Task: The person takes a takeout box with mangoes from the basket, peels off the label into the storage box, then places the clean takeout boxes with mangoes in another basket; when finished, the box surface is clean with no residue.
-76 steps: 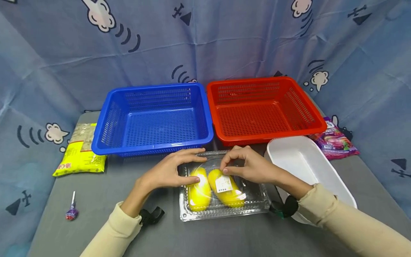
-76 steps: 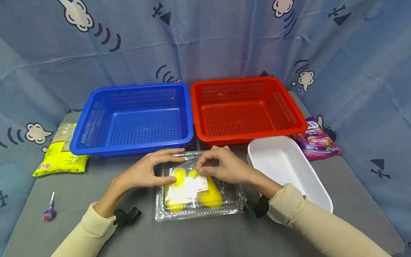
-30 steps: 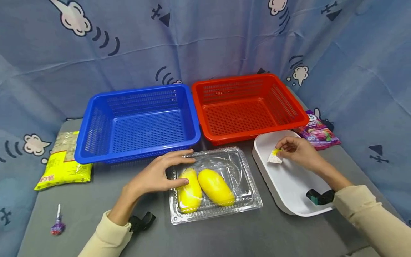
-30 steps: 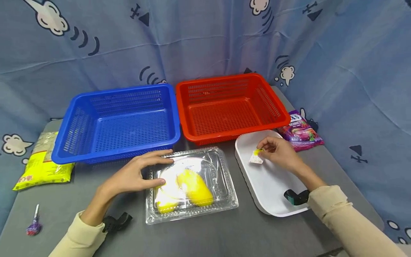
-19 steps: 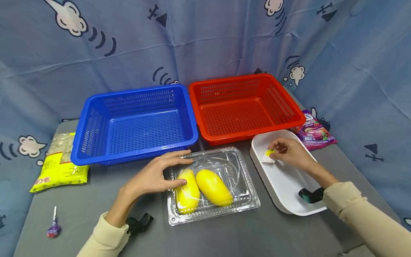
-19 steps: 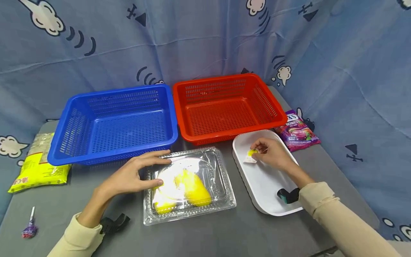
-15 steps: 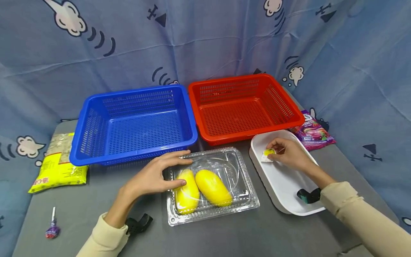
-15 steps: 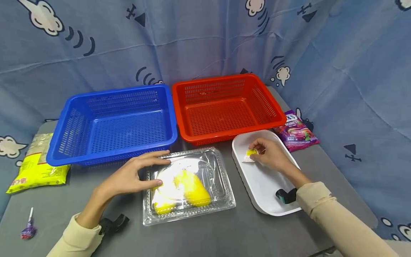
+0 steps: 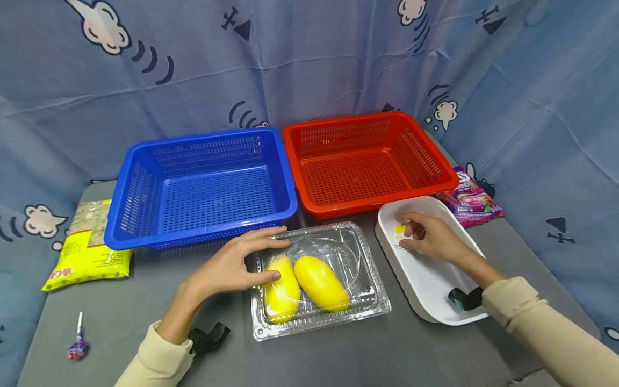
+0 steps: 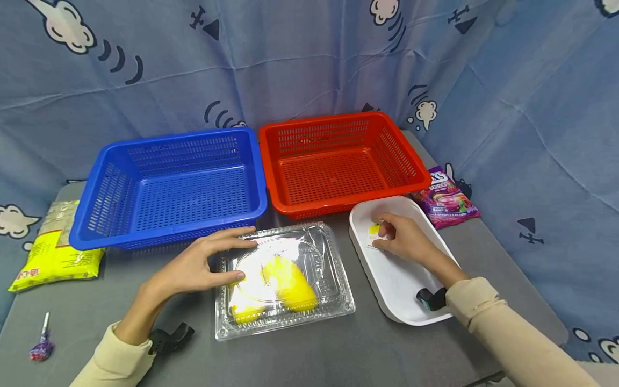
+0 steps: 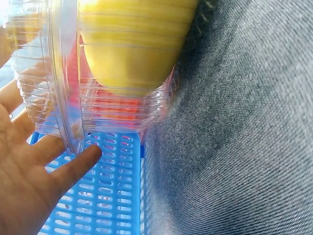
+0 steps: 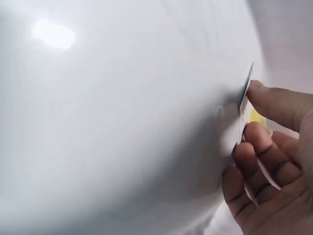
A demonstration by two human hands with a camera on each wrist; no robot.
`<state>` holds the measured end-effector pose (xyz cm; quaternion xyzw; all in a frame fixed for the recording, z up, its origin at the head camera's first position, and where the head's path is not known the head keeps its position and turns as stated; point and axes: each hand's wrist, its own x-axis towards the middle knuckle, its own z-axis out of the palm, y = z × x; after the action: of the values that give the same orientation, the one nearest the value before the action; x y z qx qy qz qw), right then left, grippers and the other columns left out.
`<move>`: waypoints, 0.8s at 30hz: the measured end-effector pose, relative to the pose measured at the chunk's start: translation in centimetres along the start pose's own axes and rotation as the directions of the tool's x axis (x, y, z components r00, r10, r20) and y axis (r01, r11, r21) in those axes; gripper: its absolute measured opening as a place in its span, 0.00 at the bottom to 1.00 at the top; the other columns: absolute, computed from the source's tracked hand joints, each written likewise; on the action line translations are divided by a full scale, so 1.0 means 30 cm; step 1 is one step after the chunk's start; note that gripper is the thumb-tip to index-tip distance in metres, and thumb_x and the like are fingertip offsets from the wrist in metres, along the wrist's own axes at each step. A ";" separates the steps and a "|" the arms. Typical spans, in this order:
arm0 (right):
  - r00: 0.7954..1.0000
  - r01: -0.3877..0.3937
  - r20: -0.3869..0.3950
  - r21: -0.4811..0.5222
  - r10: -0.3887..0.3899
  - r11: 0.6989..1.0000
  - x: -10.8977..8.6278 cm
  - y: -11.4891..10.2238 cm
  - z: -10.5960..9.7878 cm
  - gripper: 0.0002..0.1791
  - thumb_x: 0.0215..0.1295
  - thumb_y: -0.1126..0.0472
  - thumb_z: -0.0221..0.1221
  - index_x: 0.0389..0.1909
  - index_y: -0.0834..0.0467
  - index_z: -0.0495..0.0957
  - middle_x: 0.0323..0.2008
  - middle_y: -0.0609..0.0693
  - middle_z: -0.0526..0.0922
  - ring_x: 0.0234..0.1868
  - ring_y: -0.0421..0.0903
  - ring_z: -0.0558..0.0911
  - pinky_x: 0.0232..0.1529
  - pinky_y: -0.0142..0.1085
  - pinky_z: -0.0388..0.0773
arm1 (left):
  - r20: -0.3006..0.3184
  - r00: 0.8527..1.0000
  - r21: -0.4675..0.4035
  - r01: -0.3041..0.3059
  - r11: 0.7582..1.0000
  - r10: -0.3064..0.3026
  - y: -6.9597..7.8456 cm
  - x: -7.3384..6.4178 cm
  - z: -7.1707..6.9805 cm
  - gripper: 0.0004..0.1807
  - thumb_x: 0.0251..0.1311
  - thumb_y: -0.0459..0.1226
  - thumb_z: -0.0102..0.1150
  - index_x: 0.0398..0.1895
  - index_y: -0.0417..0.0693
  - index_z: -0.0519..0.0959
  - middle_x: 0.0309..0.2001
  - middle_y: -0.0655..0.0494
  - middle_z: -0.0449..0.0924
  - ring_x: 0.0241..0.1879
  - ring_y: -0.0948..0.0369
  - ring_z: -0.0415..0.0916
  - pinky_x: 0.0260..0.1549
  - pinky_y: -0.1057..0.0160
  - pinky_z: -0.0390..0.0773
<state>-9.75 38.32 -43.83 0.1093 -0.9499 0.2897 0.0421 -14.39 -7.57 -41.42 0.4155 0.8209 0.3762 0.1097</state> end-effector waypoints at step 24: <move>0.994 -0.076 0.079 -0.070 0.081 0.995 -0.047 0.020 -0.038 0.28 0.50 0.61 0.78 0.54 0.64 0.84 0.30 0.50 0.76 0.29 0.41 0.70 0.28 0.27 0.67 | 0.047 0.994 -0.017 0.104 0.994 -0.103 0.006 -0.003 -0.003 0.30 0.60 0.52 0.69 0.67 0.66 0.77 0.79 0.61 0.60 0.79 0.50 0.55 0.71 0.33 0.60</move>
<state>-8.49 39.70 -43.41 0.0822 -0.9635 0.2546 -0.0046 -14.26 -7.62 -41.24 0.3798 0.8349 0.3682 0.1520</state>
